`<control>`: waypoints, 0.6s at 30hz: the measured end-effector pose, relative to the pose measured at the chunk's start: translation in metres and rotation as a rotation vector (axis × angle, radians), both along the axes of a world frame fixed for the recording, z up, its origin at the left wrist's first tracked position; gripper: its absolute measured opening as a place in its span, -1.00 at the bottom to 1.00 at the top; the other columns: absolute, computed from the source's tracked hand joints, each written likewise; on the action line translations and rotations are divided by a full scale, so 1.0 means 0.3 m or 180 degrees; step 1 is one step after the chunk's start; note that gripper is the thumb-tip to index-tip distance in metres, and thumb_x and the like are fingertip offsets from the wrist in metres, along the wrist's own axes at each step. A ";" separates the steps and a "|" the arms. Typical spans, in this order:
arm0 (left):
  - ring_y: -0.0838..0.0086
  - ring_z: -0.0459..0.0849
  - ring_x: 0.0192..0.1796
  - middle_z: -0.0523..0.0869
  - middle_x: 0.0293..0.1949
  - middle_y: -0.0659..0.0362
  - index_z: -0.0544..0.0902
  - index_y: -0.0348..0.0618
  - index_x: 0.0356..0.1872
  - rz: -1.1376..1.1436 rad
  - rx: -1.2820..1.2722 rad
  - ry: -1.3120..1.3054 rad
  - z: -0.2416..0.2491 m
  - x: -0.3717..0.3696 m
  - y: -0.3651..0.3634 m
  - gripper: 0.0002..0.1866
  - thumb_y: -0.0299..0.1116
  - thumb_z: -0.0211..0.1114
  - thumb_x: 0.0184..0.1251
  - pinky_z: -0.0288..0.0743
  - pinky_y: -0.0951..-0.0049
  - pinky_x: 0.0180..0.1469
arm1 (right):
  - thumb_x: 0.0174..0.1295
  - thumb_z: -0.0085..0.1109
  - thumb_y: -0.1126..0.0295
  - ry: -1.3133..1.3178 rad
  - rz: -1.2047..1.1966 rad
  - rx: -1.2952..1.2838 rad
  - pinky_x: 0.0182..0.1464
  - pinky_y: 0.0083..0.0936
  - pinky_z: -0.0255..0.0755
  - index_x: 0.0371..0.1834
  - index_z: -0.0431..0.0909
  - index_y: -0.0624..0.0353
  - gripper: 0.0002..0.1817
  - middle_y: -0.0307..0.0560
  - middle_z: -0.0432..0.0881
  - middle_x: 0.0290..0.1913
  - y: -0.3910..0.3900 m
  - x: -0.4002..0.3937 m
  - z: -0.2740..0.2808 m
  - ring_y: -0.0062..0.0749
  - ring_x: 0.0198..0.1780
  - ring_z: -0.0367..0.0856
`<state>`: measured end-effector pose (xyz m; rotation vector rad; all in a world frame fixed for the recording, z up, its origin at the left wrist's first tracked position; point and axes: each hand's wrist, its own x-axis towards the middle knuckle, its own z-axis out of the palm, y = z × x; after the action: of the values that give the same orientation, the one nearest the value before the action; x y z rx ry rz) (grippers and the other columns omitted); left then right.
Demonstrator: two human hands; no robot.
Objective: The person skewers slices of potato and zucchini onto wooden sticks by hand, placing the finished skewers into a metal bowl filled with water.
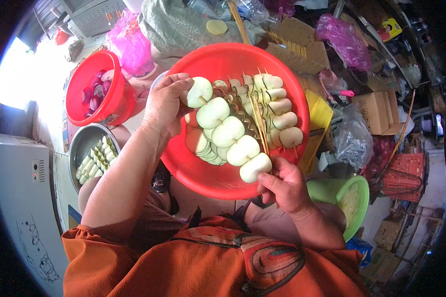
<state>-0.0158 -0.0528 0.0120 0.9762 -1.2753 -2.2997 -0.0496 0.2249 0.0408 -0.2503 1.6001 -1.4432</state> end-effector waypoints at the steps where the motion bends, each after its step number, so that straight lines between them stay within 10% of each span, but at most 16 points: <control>1: 0.42 0.65 -0.25 0.63 -0.26 0.19 0.52 -0.13 -0.17 -0.0018 0.0020 0.0039 -0.002 0.000 -0.002 -0.87 -0.38 0.14 0.31 0.57 0.36 -0.20 | 0.25 0.12 0.37 -0.0028 0.0006 -0.0004 -0.61 -0.75 0.36 -0.09 0.45 0.23 -0.77 -0.20 0.54 -0.47 0.000 0.000 0.000 -0.70 -0.59 0.45; 18: 0.43 0.65 -0.27 0.66 -0.28 0.15 0.56 -0.19 -0.24 -0.0542 0.0252 -0.0144 -0.021 -0.001 0.019 -0.84 -0.33 0.19 0.28 0.58 0.40 -0.22 | 0.24 0.13 0.38 -0.0140 -0.0042 -0.0005 -0.62 -0.75 0.34 -0.08 0.47 0.23 -0.76 -0.21 0.54 -0.46 0.000 0.002 -0.001 -0.71 -0.60 0.44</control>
<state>-0.0160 -0.0472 0.0057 0.9849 -1.3420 -2.4872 -0.0491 0.2250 0.0405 -0.2077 1.5678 -1.4504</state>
